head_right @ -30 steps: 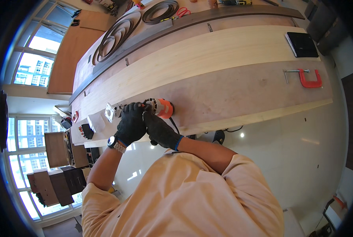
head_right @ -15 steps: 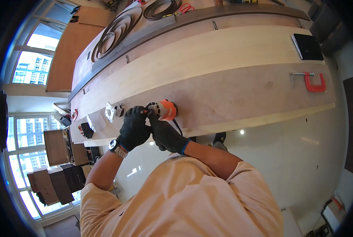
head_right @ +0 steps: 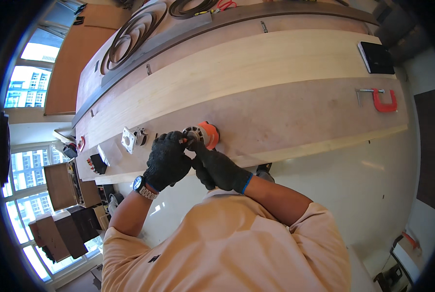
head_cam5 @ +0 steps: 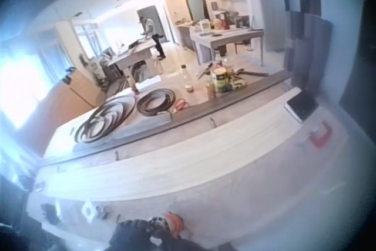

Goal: The person holds a small woodworking router and uses a wrench and a pair of pliers to loosen and tighten the collet nut.

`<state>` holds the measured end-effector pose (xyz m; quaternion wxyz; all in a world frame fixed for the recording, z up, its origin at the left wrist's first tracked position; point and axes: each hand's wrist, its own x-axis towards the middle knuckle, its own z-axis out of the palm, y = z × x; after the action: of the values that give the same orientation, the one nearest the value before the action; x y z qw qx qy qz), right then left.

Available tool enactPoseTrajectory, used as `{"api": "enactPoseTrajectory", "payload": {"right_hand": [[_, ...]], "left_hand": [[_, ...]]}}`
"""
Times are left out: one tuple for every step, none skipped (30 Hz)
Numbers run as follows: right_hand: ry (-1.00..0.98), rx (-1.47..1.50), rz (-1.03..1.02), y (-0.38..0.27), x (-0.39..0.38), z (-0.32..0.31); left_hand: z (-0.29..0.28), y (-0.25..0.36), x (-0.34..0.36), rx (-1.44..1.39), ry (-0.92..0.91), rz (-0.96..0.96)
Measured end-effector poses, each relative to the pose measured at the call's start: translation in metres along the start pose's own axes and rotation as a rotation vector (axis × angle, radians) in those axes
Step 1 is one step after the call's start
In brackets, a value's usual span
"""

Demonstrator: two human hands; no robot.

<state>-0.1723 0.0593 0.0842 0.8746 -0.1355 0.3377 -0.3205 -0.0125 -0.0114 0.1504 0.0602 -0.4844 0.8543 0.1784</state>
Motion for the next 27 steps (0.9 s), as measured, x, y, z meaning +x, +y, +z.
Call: {"api": "enactPoseTrajectory", "payload": {"right_hand": [[0.023, -0.091, -0.014, -0.003, -0.001, 0.002], [0.035, -0.089, -0.014, -0.007, -0.003, 0.005], [0.07, -0.114, 0.023, -0.012, -0.006, 0.009], [0.107, -0.138, 0.062, -0.015, -0.006, 0.011], [0.118, -0.134, 0.065, -0.013, -0.003, 0.007], [0.06, -0.121, 0.057, -0.011, 0.0, 0.001], [0.003, -0.108, 0.051, -0.009, 0.002, -0.003], [0.016, -0.106, 0.057, -0.009, 0.005, -0.005], [0.026, -0.129, 0.075, -0.009, 0.007, -0.005], [0.036, -0.152, 0.093, -0.009, 0.009, -0.004], [0.047, -0.146, 0.104, -0.012, 0.008, -0.007], [0.002, -0.187, 0.124, -0.016, 0.004, -0.012], [-0.045, -0.228, 0.143, -0.02, 0.002, -0.015], [-0.041, -0.224, 0.155, -0.023, 0.004, -0.016], [0.052, -0.213, 0.179, -0.026, 0.006, -0.013], [0.144, -0.202, 0.2, -0.028, 0.007, -0.011], [0.15, -0.201, 0.203, -0.029, 0.005, -0.01], [0.143, -0.227, 0.192, -0.032, 0.003, -0.009], [0.136, -0.254, 0.179, -0.034, 0.0, -0.009], [0.139, -0.257, 0.173, -0.035, 0.0, -0.009], [0.189, -0.257, 0.186, -0.033, -0.001, -0.009], [0.24, -0.257, 0.199, -0.032, -0.002, -0.009], [0.242, -0.26, 0.188, -0.03, -0.005, -0.008], [0.238, -0.219, 0.126, -0.03, -0.007, -0.008], [0.233, -0.179, 0.064, -0.03, -0.01, -0.007], [0.229, -0.187, 0.054, -0.03, -0.011, -0.004], [0.284, -0.223, -0.026, -0.028, -0.011, 0.0]], "left_hand": [[-0.003, 0.001, 0.002, -0.017, -0.029, -0.009], [-0.003, 0.0, 0.004, -0.024, -0.033, 0.0], [-0.003, -0.002, 0.005, -0.09, -0.027, 0.014], [-0.002, -0.004, 0.005, -0.156, -0.022, 0.028], [-0.002, -0.006, 0.005, -0.164, -0.028, 0.035], [0.0, -0.007, 0.005, -0.175, 0.011, 0.058], [0.001, -0.008, 0.006, -0.187, 0.05, 0.081], [0.001, -0.008, 0.006, -0.2, 0.044, 0.085], [-0.001, -0.008, 0.006, -0.173, 0.015, 0.07], [0.0, -0.01, 0.005, -0.146, -0.013, 0.056], [0.001, -0.017, 0.005, -0.159, -0.023, 0.057], [0.001, -0.026, 0.003, -0.071, 0.026, 0.198], [0.002, -0.032, 0.001, 0.016, 0.077, 0.339], [0.002, -0.034, 0.006, 0.006, 0.07, 0.334], [-0.002, -0.036, 0.016, 0.016, 0.07, 0.359], [-0.003, -0.038, 0.021, 0.029, 0.072, 0.384], [-0.001, -0.039, 0.02, 0.023, 0.071, 0.386], [0.001, -0.041, 0.02, 0.025, 0.08, 0.394], [0.002, -0.042, 0.02, 0.029, 0.09, 0.403], [0.001, -0.041, 0.021, 0.03, 0.095, 0.408], [-0.002, -0.04, 0.023, 0.041, 0.042, 0.378], [-0.005, -0.038, 0.023, 0.052, -0.011, 0.348], [-0.005, -0.038, 0.023, 0.057, -0.004, 0.355], [-0.003, -0.038, 0.023, 0.057, 0.022, 0.342], [-0.001, -0.038, 0.022, 0.057, 0.047, 0.329], [-0.002, -0.036, 0.023, 0.063, 0.058, 0.33], [-0.002, -0.035, 0.024, 0.062, 0.064, 0.324]]}}
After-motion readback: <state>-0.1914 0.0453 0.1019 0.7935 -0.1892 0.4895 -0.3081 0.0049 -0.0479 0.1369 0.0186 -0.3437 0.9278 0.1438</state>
